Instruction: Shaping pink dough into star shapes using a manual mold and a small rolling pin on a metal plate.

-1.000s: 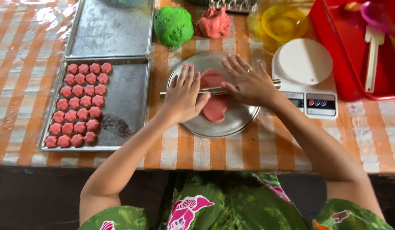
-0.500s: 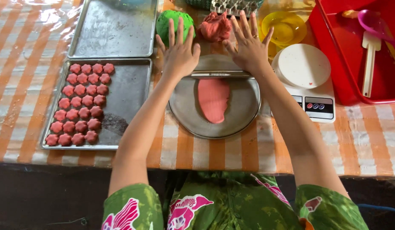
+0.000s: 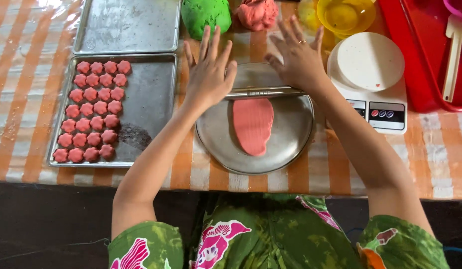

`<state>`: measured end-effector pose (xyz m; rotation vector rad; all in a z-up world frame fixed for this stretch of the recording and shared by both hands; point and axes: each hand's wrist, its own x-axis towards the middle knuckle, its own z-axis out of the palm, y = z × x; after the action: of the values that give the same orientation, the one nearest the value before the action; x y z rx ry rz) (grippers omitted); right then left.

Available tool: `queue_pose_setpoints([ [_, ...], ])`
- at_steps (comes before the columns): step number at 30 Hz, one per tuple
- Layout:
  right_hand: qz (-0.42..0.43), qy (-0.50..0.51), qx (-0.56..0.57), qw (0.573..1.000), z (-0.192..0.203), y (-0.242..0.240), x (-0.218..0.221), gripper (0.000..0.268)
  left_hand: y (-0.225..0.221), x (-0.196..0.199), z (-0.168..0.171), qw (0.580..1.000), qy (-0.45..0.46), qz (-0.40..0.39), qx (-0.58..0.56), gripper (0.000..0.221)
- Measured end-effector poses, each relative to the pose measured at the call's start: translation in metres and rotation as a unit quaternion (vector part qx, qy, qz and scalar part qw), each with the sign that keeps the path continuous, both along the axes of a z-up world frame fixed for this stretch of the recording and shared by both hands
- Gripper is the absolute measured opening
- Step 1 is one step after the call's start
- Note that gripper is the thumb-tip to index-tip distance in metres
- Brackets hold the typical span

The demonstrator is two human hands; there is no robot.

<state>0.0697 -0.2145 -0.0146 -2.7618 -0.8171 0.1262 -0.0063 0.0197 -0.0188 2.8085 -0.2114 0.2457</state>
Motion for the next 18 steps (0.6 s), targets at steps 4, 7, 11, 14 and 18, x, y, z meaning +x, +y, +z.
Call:
queue_pose_setpoints([
  [4, 0.028, -0.155, 0.067, 0.985, -0.008, -0.007, -0.007, 0.06, -0.003, -0.011, -0.004, 0.998, -0.003, -0.02, 0.066, 0.065],
  [7, 0.04, -0.14, 0.079, 0.986, -0.001, -0.013, -0.03, 0.054, -0.009, -0.027, -0.003, 0.994, 0.032, -0.041, 0.095, 0.069],
  [11, 0.043, -0.068, 0.035, 0.996, 0.01, -0.018, -0.062, 0.061, -0.014, -0.058, -0.009, 0.987, 0.055, -0.065, 0.134, 0.074],
  [14, 0.052, -0.195, -0.029, 0.979, -0.041, -0.033, -0.072, 0.054, -0.02, -0.096, 0.008, 0.991, 0.02, -0.105, 0.076, 0.075],
  [18, 0.049, -0.259, -0.022, 0.964, -0.038, -0.039, -0.111, 0.061, -0.019, -0.133, -0.004, 0.984, -0.053, -0.142, 0.097, 0.09],
])
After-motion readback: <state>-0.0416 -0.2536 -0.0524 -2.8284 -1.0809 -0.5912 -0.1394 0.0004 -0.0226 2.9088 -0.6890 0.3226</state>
